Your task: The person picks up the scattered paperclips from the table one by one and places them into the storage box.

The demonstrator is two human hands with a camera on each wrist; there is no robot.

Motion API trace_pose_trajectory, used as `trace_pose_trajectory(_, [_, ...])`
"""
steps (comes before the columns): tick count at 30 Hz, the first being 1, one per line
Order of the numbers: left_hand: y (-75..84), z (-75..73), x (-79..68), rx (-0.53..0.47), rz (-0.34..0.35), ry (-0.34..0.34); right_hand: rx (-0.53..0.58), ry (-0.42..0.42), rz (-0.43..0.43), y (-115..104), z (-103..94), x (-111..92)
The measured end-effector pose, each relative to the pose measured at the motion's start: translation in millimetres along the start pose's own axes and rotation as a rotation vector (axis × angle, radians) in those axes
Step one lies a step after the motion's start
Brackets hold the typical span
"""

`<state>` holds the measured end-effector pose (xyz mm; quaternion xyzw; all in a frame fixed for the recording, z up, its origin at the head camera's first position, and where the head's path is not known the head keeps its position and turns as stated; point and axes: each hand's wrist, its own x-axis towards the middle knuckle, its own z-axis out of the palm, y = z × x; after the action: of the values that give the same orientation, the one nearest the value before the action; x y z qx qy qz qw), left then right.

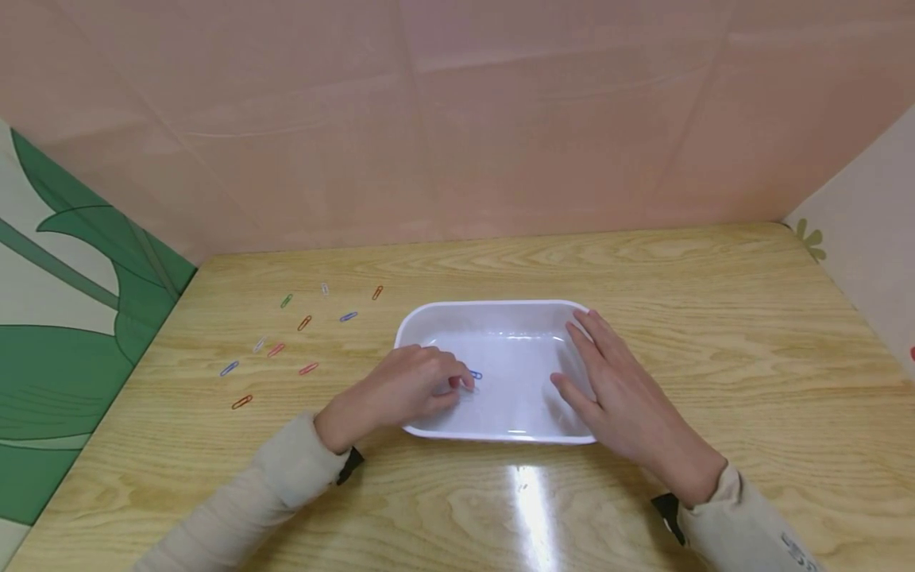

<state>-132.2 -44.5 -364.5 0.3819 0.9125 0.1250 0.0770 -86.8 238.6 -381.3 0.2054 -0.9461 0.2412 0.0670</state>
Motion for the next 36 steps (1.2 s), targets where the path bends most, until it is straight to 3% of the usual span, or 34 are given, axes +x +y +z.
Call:
trace_pose_trajectory(16, [-5.3, -4.0, -4.0, -0.133, 0.045, 0.094, 0.0, 0.008, -0.001, 0.3, -0.4, 0.1])
trace_pose_trajectory(26, [-9.4, -6.8, -11.8, -0.147, 0.065, 0.247, 0.001, 0.021, -0.018, 1.0, 0.8, 0.6])
trace_pose_trajectory(36, [-16.6, -8.8, -18.2, -0.141, 0.157, 0.415, 0.004, 0.019, -0.022, 1.8, 1.0, -0.3])
